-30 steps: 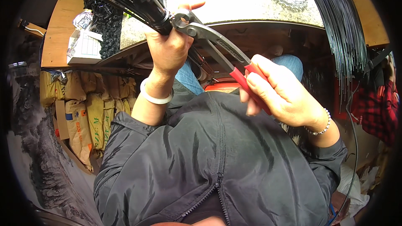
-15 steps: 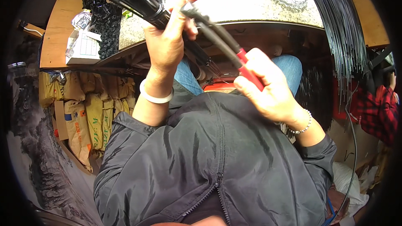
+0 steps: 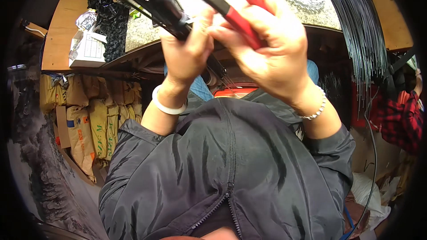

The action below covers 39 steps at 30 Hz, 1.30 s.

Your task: The recorder is assembling electrical wire harnesses by grouping wires, inserting them into connectors, and using pliers to secure the components.

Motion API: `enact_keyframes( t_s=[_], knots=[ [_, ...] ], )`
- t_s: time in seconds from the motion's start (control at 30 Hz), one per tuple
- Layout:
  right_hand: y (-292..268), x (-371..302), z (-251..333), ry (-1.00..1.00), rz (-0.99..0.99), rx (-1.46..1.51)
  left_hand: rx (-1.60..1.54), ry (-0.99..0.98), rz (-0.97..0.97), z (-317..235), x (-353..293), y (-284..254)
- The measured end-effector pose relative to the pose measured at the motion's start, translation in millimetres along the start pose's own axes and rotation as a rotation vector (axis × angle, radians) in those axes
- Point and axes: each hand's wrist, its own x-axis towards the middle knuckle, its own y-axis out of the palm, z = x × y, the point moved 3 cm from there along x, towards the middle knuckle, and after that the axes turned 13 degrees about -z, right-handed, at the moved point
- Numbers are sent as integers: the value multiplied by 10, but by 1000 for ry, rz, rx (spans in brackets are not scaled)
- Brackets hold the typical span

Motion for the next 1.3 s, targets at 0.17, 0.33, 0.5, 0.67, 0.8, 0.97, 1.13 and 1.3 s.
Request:
enact_keyframes(
  t_s=[0.17, 0.33, 0.5, 0.67, 0.8, 0.97, 1.13, 1.3],
  knots=[
    [-328, -18, -35, -19, 156, -285, -132, -313, -76, 100, 136, -196],
    [-448, 5, 115, -344, 226, -664, -125, -320, -68, 178, 100, -170],
    [-434, 22, 174, -494, 224, -731, -162, -338, -30, 207, 92, -168],
    [-487, -70, 132, -433, 339, -727, -170, -382, 1, 93, 60, -165],
    [-460, -336, 20, 1174, 768, 412, -241, -228, 13, -53, 53, -105],
    [-294, -469, 68, 1009, 741, 334, -203, -299, 40, -106, 44, -118],
    [-384, -413, 28, 747, 571, 399, -262, -296, 72, -92, 23, -100],
    [-338, -473, 64, 896, 801, 556, -151, -300, 66, -61, 36, -108]
  ],
)
